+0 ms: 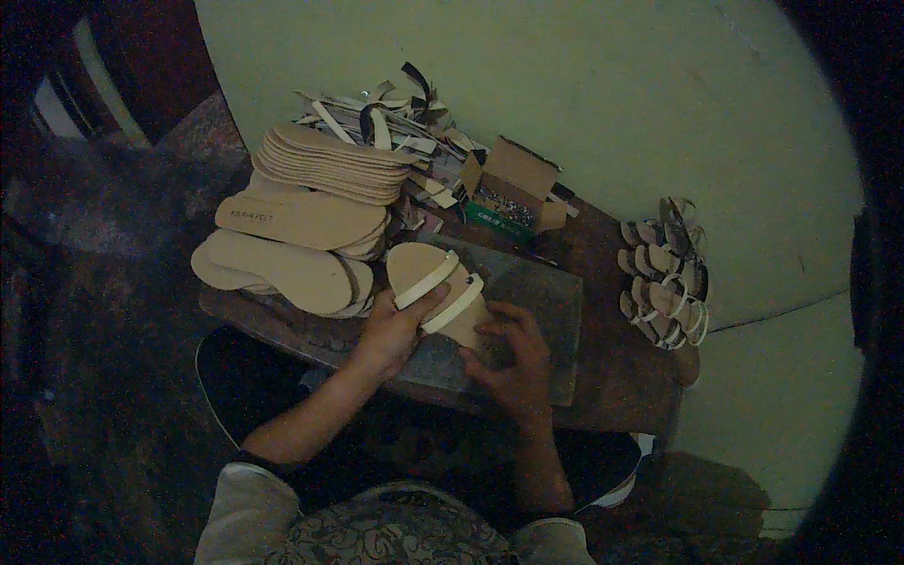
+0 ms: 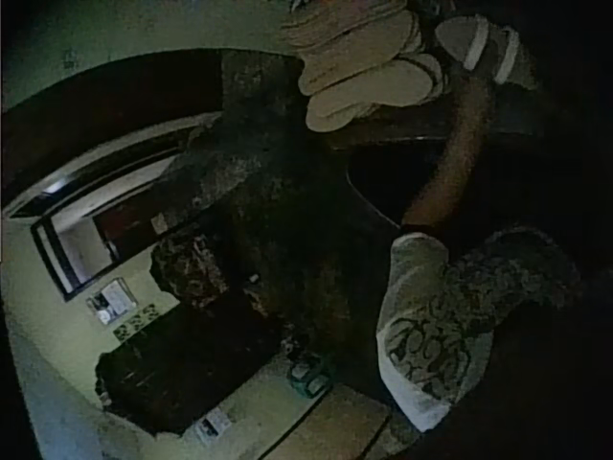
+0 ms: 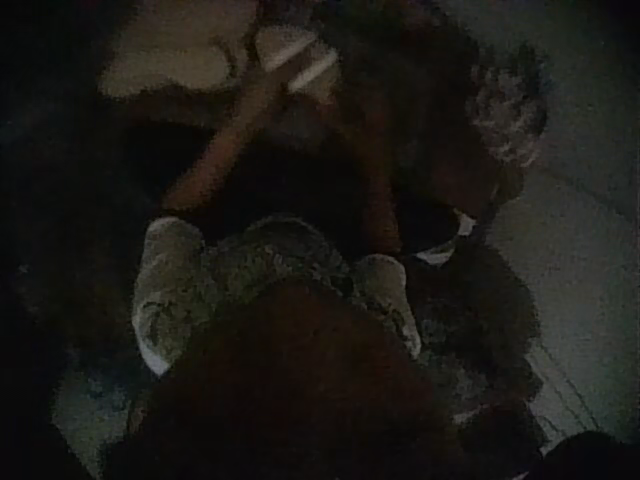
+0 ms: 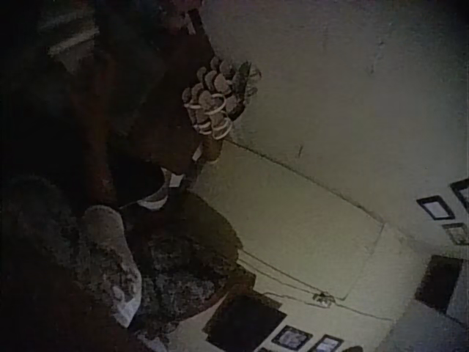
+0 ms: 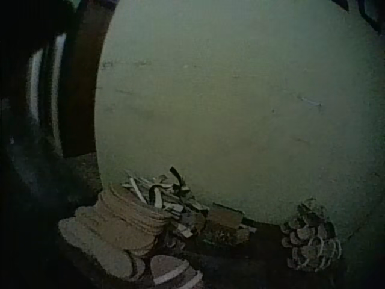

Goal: The person assembles a sandal by attaching a white strap to a beige sole. They position the strap, secure it with a nail, and hammer the nail into the sole using a hammer. The process is repeated to attach multiple straps to the sole.

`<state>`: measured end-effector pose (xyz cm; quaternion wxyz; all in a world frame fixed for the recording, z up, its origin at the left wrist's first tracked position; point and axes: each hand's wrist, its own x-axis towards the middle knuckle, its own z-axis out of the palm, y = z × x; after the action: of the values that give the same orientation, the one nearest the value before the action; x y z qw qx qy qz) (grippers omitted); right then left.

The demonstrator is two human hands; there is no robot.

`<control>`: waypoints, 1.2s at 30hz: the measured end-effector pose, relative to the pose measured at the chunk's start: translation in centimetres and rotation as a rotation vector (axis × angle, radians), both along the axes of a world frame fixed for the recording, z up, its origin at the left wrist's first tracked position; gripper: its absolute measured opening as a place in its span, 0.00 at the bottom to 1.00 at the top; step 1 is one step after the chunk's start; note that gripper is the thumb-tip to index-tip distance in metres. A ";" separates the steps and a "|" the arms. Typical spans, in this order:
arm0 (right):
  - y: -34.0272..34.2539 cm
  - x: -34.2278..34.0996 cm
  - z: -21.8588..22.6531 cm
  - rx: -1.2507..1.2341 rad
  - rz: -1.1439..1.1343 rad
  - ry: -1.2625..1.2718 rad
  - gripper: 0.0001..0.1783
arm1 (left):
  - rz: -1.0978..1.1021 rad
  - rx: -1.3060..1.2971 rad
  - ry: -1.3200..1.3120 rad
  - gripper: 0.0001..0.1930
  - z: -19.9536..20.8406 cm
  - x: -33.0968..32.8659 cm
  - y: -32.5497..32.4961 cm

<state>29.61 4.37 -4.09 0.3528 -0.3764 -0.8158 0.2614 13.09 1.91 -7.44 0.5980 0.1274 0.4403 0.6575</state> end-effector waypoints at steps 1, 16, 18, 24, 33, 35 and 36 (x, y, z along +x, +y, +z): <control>0.1 0.1 0.0 0.010 0.000 -0.012 0.21 | 0.006 0.013 0.020 0.19 0.2 0.1 0.0; 1.3 0.1 2.6 -0.084 -0.130 -0.105 0.12 | -0.008 -0.118 0.434 0.18 0.5 -0.7 -0.1; 1.7 0.4 2.5 -0.146 -0.180 -0.108 0.10 | -0.039 -0.127 0.467 0.18 -0.9 -1.0 0.0; 2.6 1.6 0.4 -0.110 -0.184 -0.069 0.11 | -0.040 -0.046 0.439 0.16 -0.4 -0.4 0.3; 3.0 1.9 0.4 -0.067 -0.105 -0.109 0.13 | 0.029 -0.050 0.410 0.17 0.0 -0.1 0.1; 3.1 2.2 -0.4 -0.112 -0.118 -0.118 0.12 | 0.037 -0.093 0.381 0.19 0.7 0.0 0.1; 3.0 2.1 -0.7 -0.140 -0.135 -0.119 0.12 | 0.050 -0.100 0.343 0.19 0.8 -0.2 0.1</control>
<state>31.69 7.34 -4.78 0.2936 -0.4688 -0.7879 0.2706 12.94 1.96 -6.61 0.5030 0.1968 0.5710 0.6183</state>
